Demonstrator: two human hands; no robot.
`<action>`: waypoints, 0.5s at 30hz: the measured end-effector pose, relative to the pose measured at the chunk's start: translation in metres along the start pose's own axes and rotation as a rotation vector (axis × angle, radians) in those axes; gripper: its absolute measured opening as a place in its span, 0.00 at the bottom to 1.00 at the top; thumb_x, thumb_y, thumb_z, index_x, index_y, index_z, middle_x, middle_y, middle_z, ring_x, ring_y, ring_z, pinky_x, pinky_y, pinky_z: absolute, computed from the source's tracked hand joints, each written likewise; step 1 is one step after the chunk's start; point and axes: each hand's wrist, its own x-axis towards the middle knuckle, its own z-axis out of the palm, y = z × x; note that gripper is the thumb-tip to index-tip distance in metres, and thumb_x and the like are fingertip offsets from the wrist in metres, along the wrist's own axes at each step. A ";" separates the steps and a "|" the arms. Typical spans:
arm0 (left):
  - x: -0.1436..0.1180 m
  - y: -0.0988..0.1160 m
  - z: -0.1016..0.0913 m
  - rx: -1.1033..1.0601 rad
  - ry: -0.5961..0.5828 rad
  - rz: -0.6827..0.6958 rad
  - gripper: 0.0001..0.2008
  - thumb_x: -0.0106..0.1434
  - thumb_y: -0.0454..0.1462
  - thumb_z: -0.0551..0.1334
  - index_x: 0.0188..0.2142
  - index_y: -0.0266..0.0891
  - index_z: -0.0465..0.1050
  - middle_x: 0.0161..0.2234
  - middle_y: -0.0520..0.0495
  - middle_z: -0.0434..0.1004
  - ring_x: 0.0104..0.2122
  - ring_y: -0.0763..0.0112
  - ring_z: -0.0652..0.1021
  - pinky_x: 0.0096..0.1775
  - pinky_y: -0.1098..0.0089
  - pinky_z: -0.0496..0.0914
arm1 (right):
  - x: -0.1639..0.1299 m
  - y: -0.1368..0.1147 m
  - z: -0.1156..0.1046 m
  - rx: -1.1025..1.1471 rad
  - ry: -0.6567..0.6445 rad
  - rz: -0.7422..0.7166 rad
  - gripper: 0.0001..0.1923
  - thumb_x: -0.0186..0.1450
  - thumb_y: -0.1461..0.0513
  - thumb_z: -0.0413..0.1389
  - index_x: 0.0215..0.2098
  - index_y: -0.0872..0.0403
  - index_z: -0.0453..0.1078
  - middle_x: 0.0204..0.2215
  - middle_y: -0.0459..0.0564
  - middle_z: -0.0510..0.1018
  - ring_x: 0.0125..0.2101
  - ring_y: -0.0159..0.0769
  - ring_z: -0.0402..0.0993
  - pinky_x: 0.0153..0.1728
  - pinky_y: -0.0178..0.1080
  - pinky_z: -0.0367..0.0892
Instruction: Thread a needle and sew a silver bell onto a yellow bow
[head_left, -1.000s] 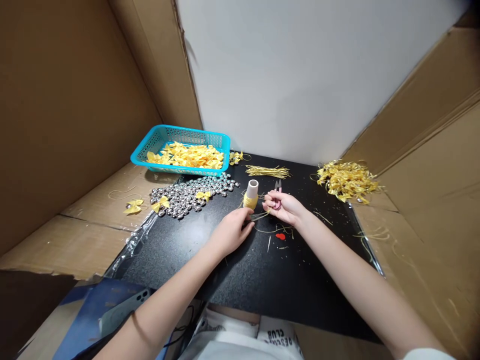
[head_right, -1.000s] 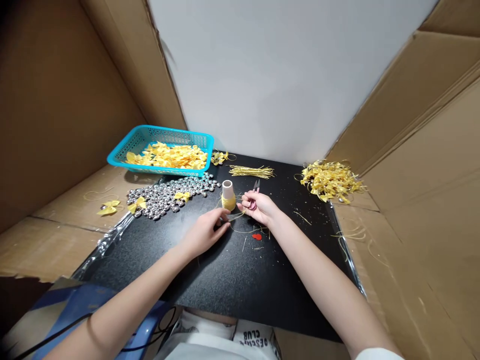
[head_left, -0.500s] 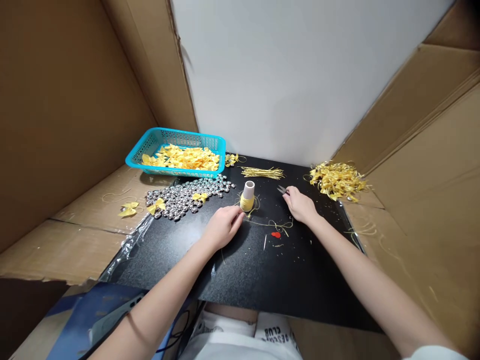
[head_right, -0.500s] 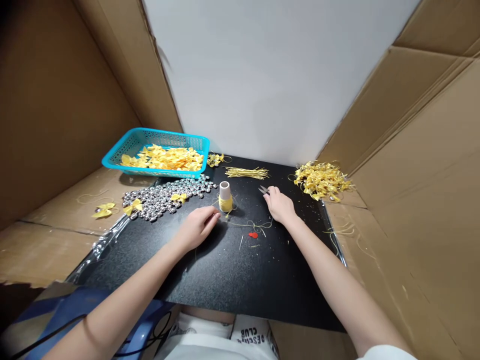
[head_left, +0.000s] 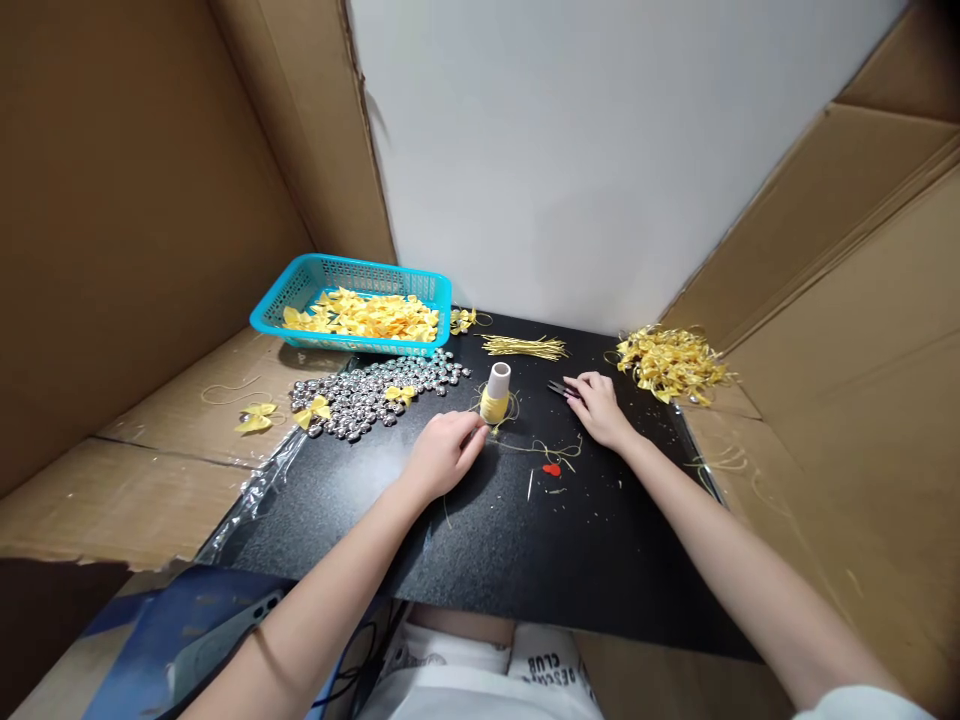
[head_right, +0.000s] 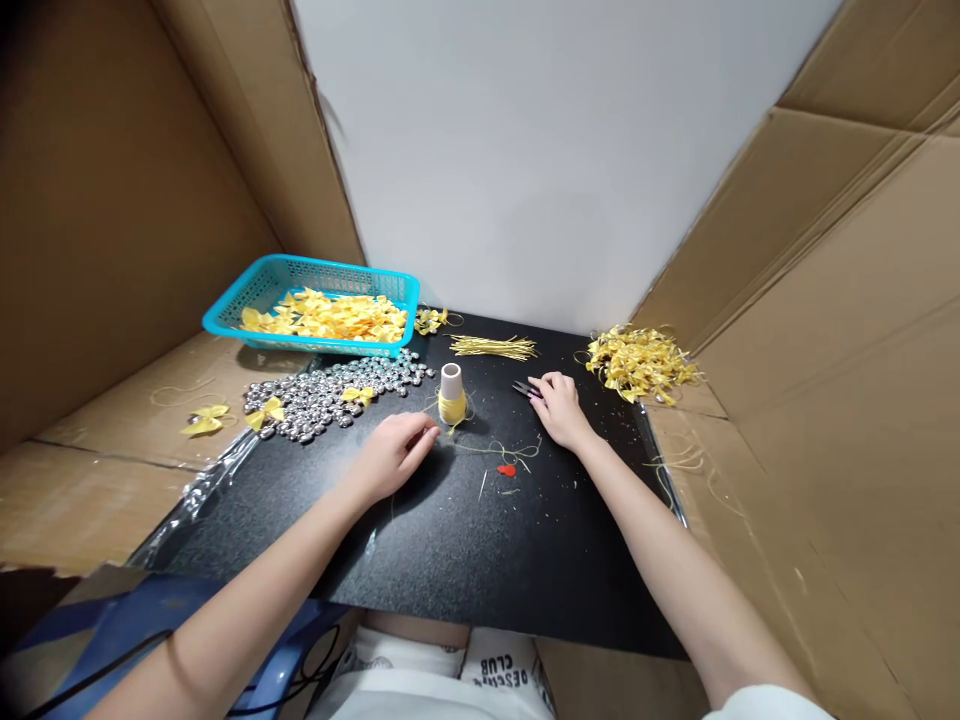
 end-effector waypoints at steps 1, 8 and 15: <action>0.000 0.000 0.000 0.002 -0.002 0.010 0.07 0.63 0.35 0.60 0.28 0.42 0.73 0.24 0.49 0.70 0.28 0.65 0.68 0.35 0.70 0.57 | -0.003 -0.012 -0.001 0.004 0.017 -0.035 0.17 0.67 0.61 0.50 0.52 0.50 0.73 0.45 0.58 0.70 0.48 0.51 0.62 0.53 0.54 0.59; 0.002 0.002 -0.004 0.035 -0.016 0.087 0.10 0.66 0.38 0.57 0.29 0.41 0.72 0.23 0.51 0.70 0.27 0.68 0.68 0.35 0.69 0.57 | -0.006 -0.097 0.018 0.219 -0.187 -0.536 0.11 0.68 0.61 0.52 0.46 0.47 0.72 0.44 0.54 0.77 0.40 0.43 0.68 0.42 0.45 0.62; 0.011 0.008 -0.013 -0.020 -0.007 0.007 0.16 0.66 0.42 0.55 0.23 0.39 0.60 0.21 0.55 0.62 0.25 0.71 0.64 0.33 0.70 0.57 | 0.000 -0.090 0.017 0.512 -0.033 -0.267 0.17 0.61 0.59 0.58 0.23 0.51 0.55 0.22 0.41 0.62 0.24 0.31 0.57 0.28 0.35 0.54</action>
